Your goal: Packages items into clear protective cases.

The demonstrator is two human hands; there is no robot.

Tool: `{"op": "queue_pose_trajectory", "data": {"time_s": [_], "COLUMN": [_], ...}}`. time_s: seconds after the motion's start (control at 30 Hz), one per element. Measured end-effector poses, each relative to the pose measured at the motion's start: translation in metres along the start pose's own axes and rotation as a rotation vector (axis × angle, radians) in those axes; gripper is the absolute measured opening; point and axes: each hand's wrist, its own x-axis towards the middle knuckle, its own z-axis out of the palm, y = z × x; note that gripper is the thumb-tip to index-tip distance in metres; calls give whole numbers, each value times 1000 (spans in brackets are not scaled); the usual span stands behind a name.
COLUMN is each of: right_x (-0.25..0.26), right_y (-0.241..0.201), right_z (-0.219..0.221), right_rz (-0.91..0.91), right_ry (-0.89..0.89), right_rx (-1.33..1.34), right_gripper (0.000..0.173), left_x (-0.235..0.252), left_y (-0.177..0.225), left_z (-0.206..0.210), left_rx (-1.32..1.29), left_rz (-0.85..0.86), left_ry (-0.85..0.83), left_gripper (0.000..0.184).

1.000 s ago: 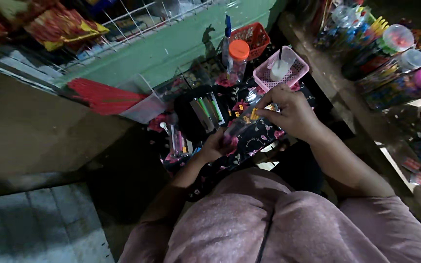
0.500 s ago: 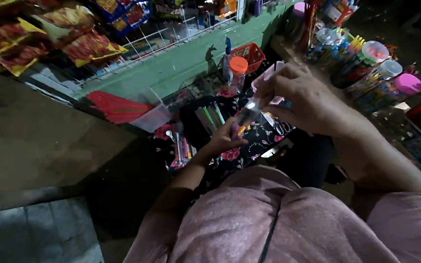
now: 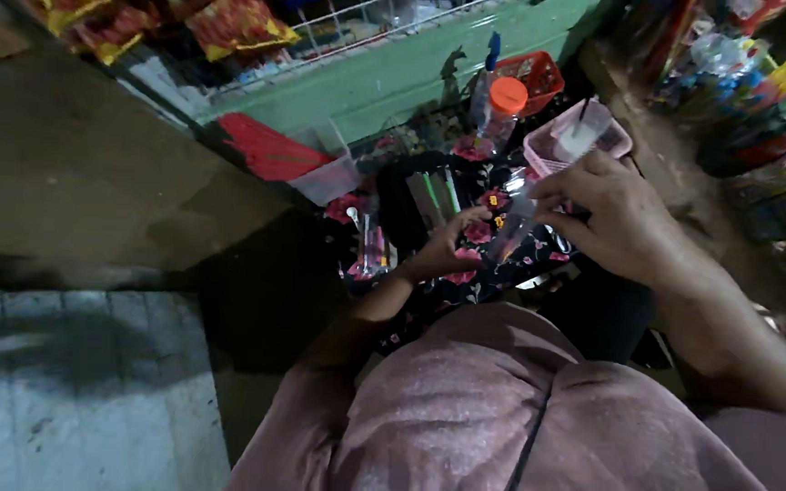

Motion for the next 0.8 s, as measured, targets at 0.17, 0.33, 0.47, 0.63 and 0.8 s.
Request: {"op": "queue_pose_trajectory", "data": {"time_s": [0.17,0.33,0.47,0.63,0.8], "right_x": [-4,1,13,33,45], "right_y": [11,28,38,43,53], "right_z": [33,57,72,91,109], "right_rz": [20,-44,-183,-173,-114], "right_ry": [39,-24,-171,-241,-117], "right_rx": [112,201,112,166,258], "right_gripper": [18,33,30,23,24], "left_x": [-16,-38,-59,-81,-108], "left_y": [4,3,-2,-9,-28], "left_z": [26,23,15,8,6], "left_rx": [98,117,112,190,159], "left_rz": [-317,-384,-324,-497,-557], "left_ry": [-38,-18,54,34,228], "left_gripper": [55,34,32,33,42]}}
